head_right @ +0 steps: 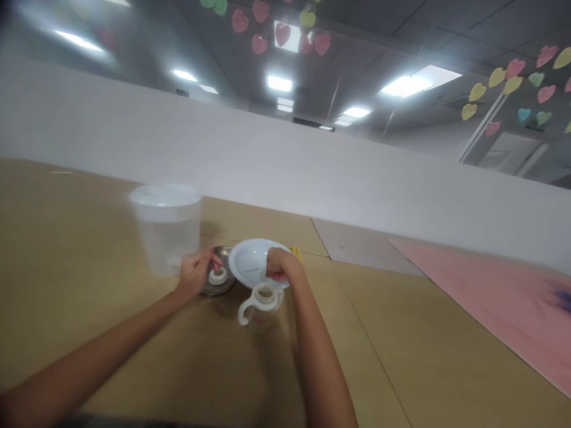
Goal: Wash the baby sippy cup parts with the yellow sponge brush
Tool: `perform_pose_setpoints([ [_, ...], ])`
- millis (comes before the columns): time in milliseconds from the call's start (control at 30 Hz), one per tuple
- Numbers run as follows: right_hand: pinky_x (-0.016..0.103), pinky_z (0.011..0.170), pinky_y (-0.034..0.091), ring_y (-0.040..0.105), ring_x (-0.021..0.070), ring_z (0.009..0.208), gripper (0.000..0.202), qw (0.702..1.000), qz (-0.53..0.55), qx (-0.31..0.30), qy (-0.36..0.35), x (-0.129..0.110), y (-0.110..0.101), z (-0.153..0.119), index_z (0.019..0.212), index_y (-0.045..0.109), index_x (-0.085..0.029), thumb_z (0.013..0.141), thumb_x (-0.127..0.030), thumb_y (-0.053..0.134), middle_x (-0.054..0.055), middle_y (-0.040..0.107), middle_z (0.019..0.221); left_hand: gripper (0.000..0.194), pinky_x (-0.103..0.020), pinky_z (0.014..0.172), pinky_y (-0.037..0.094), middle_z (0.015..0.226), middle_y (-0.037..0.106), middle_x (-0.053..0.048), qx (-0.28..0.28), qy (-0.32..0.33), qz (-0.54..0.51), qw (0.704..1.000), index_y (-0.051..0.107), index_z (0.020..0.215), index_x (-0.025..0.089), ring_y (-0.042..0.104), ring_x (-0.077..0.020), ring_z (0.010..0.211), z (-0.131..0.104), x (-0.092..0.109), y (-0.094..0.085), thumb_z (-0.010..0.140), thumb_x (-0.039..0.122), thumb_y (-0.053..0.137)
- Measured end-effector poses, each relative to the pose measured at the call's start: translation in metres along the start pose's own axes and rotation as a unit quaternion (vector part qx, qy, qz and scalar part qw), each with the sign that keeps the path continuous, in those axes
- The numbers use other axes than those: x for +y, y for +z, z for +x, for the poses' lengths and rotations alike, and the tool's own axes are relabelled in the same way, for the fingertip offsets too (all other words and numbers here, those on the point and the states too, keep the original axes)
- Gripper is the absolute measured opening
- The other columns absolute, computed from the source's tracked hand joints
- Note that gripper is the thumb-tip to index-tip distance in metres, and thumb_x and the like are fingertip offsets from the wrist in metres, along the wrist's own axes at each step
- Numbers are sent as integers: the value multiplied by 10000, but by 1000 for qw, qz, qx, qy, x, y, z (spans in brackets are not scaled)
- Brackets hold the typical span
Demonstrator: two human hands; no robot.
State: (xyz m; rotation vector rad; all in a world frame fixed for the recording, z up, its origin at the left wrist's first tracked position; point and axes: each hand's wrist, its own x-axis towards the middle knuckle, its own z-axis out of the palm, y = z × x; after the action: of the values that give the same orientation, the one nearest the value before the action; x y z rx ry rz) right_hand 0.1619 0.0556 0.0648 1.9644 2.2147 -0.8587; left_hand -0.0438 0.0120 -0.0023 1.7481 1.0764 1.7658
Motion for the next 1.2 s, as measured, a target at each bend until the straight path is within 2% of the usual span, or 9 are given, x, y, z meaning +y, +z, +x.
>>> perform_pose_setpoints([
  [100,290,481,474,525,142,403,142,1000,-17,-2,-3,1,10,11,487,537,-143,576,-67,617,-15,512,392,521,-246,623,454,542,596,-29,-58,71,20,996,670,674,141,565,-127,552,-12,4,4,920,414,300],
  [200,263,500,474,541,132,434,90,999,-7,-13,-39,-3,14,14,544,562,-151,596,-92,603,-23,534,433,438,-257,674,473,717,651,-61,-132,152,49,978,672,935,150,600,-145,670,-25,12,9,924,385,303],
  [300,209,518,469,572,115,498,93,996,24,-32,-84,-8,14,11,667,595,-168,623,-94,560,-32,577,505,434,-283,772,480,969,649,-98,-203,234,91,946,546,1189,173,614,-184,850,-35,19,15,887,443,391],
  [400,180,511,455,578,102,533,152,984,108,-43,-135,-9,12,9,759,577,-173,646,-95,510,-30,597,567,611,-312,861,459,1113,596,-126,-233,291,129,919,389,1318,170,577,-229,1005,-41,24,22,827,523,477],
  [467,181,503,448,557,93,522,128,971,177,-29,-157,-6,9,9,776,552,-168,667,-122,505,-31,579,585,672,-329,874,450,1114,587,-133,-240,294,157,912,337,1338,165,566,-243,1022,-44,26,26,806,539,505],
  [600,172,480,410,467,57,483,97,938,287,32,-193,-1,-1,4,788,531,-158,704,-207,528,-42,524,615,594,-353,887,430,1137,556,-140,-249,267,196,910,336,1322,172,552,-246,1019,-47,26,31,833,464,506],
  [833,149,367,198,242,36,415,187,805,515,20,-294,-15,-22,-31,718,421,-193,713,-303,572,-88,316,523,493,-340,837,440,1095,560,-117,-247,266,170,916,405,1214,180,570,-221,923,-46,18,31,797,388,566],
  [900,144,353,179,227,41,404,162,800,514,9,-310,-19,-25,-43,759,449,-197,712,-288,574,-93,295,499,500,-337,838,440,1096,560,-113,-244,273,161,916,406,1205,181,563,-224,946,-45,17,31,783,384,582],
  [1200,158,330,288,305,48,368,154,848,404,-68,-337,-24,-26,-68,801,533,-171,714,-281,597,-81,409,466,510,-320,801,450,1075,556,-102,-250,265,153,918,389,1178,173,558,-214,929,-43,19,30,774,395,607],
])
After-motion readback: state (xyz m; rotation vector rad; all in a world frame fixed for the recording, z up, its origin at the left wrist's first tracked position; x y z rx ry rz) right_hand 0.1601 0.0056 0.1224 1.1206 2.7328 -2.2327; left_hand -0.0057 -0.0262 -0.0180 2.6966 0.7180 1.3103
